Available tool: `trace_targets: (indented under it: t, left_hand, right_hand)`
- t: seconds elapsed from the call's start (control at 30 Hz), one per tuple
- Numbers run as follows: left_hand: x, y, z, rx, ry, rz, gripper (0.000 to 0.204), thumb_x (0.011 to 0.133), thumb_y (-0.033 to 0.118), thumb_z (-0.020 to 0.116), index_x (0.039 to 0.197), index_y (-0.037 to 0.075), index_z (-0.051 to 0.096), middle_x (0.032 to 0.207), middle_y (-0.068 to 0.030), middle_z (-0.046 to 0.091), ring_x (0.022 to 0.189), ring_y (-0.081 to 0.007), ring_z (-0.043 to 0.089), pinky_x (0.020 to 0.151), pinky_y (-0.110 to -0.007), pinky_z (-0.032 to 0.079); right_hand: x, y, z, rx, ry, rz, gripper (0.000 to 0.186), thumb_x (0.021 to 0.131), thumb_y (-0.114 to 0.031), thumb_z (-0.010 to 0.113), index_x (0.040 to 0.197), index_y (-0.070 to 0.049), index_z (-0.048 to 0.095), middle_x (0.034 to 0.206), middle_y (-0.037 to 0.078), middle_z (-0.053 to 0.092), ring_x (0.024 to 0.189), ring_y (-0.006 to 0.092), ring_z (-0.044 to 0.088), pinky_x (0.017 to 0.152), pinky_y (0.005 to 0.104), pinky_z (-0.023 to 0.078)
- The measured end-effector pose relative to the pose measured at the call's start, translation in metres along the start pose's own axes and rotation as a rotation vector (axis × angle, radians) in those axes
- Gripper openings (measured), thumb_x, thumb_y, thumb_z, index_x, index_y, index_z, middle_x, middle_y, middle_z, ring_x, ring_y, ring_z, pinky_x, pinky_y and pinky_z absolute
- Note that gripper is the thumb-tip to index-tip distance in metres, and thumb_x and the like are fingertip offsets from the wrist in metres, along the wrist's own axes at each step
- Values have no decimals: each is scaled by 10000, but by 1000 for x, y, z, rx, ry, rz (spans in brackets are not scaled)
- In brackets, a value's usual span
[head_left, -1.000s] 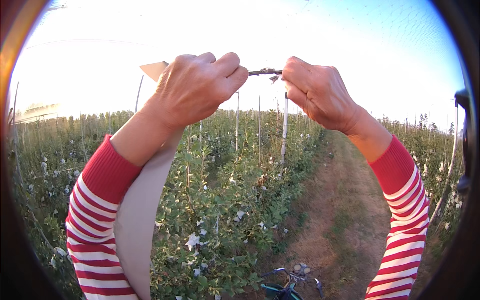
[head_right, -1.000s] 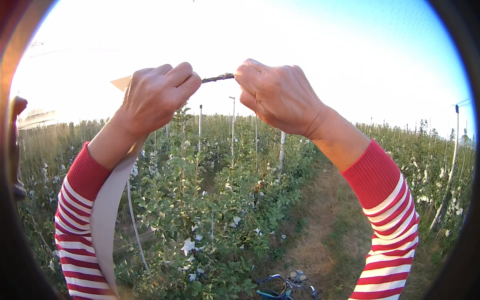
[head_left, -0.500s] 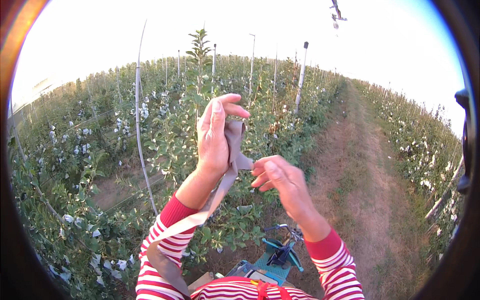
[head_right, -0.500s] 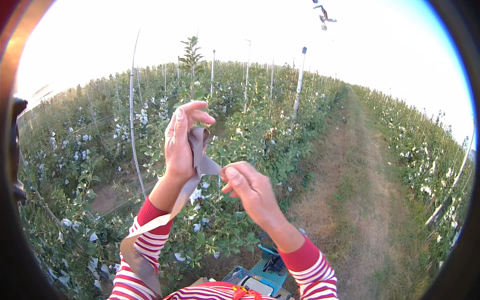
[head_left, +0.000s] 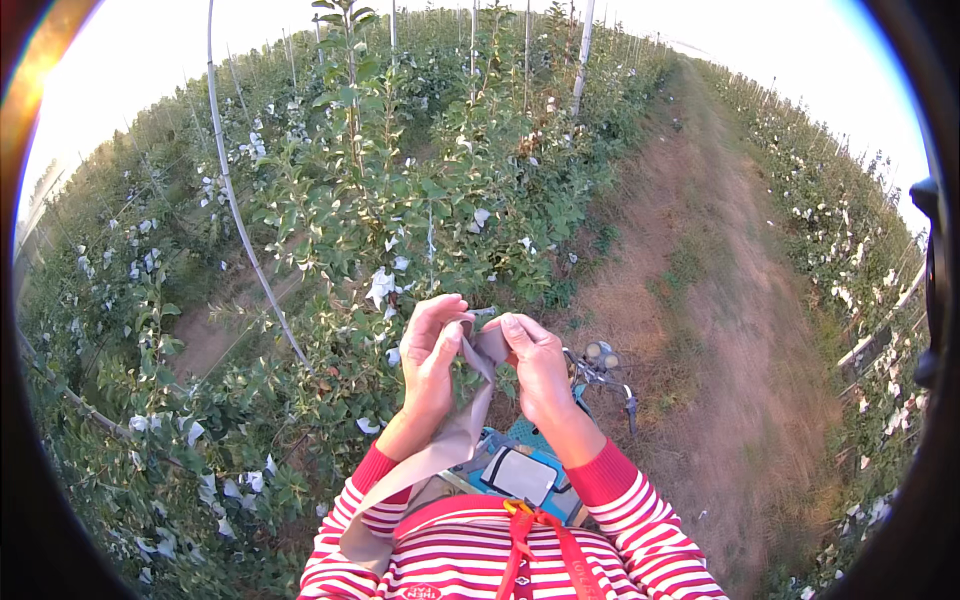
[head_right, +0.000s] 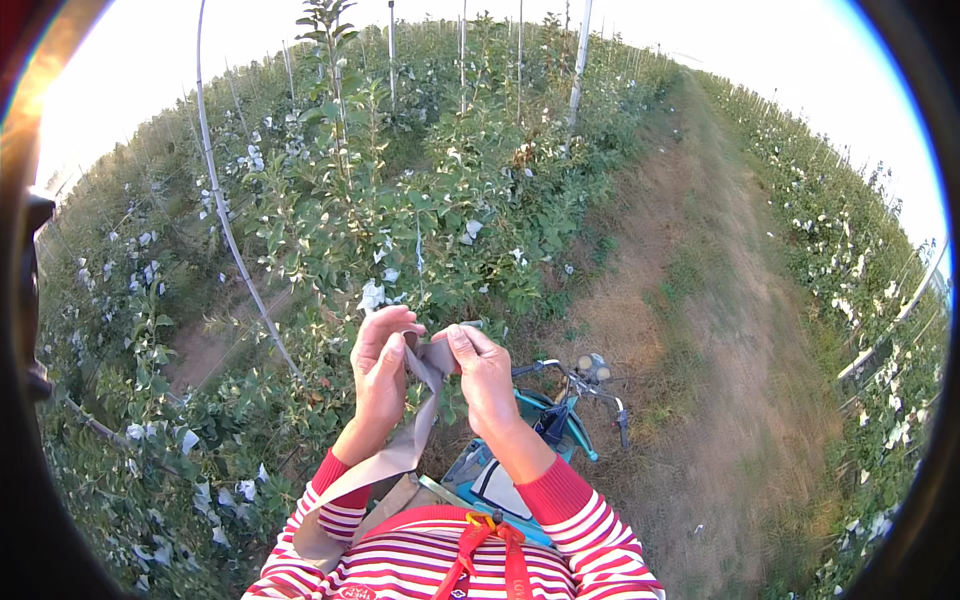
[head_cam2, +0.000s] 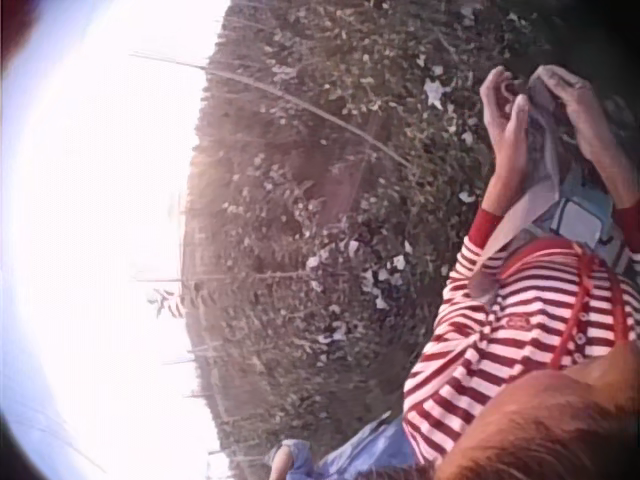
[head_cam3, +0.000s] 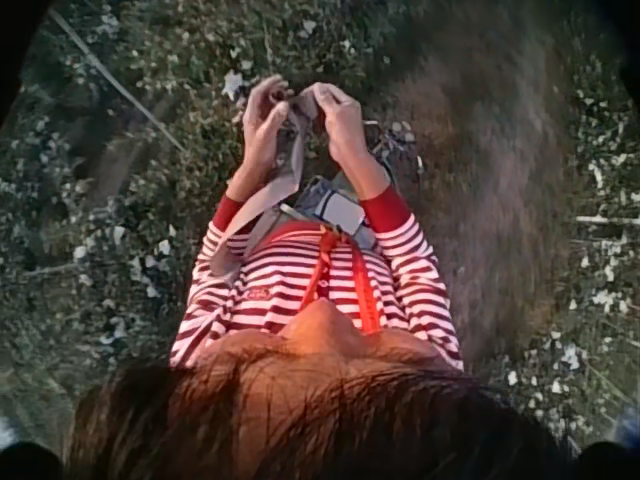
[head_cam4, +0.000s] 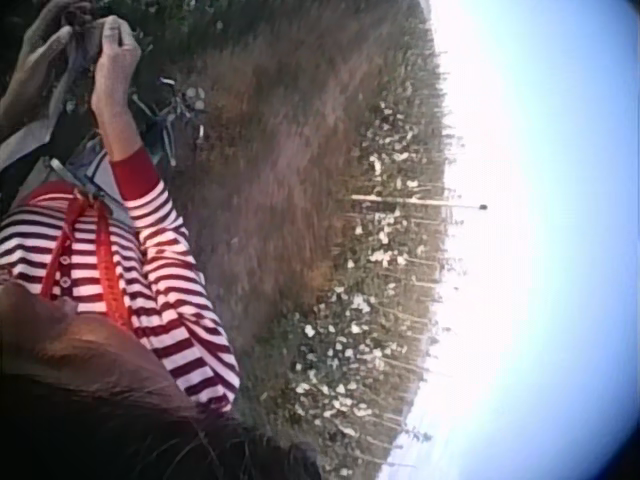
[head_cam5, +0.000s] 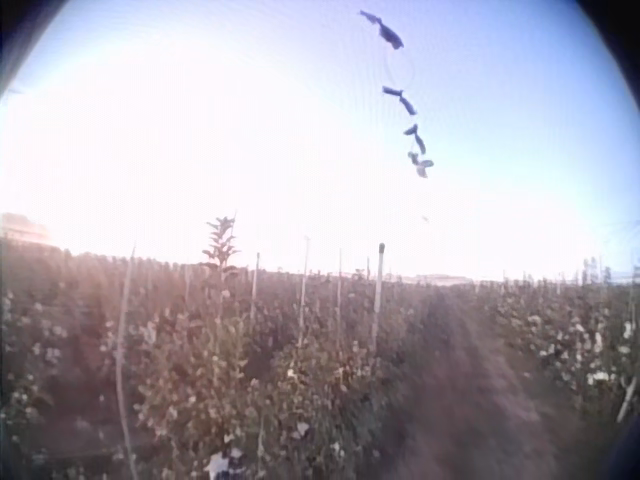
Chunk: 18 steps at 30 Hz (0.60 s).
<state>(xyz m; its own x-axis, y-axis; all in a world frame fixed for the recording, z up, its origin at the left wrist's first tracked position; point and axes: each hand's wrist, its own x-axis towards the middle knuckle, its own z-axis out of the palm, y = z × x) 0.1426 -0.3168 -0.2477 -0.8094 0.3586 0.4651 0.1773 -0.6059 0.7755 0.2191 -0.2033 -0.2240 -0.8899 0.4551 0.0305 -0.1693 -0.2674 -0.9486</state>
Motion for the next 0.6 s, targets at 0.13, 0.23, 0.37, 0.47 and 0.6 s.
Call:
trace_targets:
  t: [0.13, 0.23, 0.37, 0.47, 0.6]
  left_hand:
    - [-33, -11, -4, -305, -113, -545, 636, 836, 165, 741, 1377, 76, 420, 1193, -62, 562, 1109, -188, 555, 935, -365, 469]
    - [-47, -13, -5, -355, -34, -799, 423, 869, -36, 596, 1272, 43, 497, 940, -78, 635, 756, -155, 642, 685, -252, 527]
    - [-64, -30, -44, -57, -164, -711, 319, 841, -103, 467, 1125, -3, 576, 845, -71, 612, 526, -83, 478, 483, -208, 391]
    - [-90, -45, -97, 453, -167, -683, 320, 812, -112, 405, 1040, 16, 588, 788, -18, 613, 492, -43, 435, 443, -191, 339]
    - [-123, -38, -149, 740, -284, -616, 312, 778, -85, 469, 1032, 18, 618, 805, -9, 641, 697, -78, 565, 629, -224, 447]
  right_hand:
    - [4, 12, -12, -205, 31, -186, 236, 997, -196, 543, 931, -4, 663, 837, 2, 627, 782, 85, 539, 730, 242, 435]
    - [8, 32, -21, -402, 49, -225, 216, 984, -190, 569, 947, 4, 656, 822, 23, 628, 751, 91, 531, 721, 242, 440]
    - [21, 44, -62, -253, 242, -141, 278, 999, -255, 548, 893, -16, 641, 760, -37, 573, 716, 58, 475, 661, 239, 418]
    - [27, 41, -93, -205, 392, -73, 296, 1011, -283, 527, 853, -49, 616, 703, -62, 481, 663, 43, 422, 600, 235, 386]
    - [26, 66, -110, -290, 410, -56, 263, 994, -309, 549, 870, -86, 612, 742, -51, 533, 660, 62, 486, 580, 231, 404]
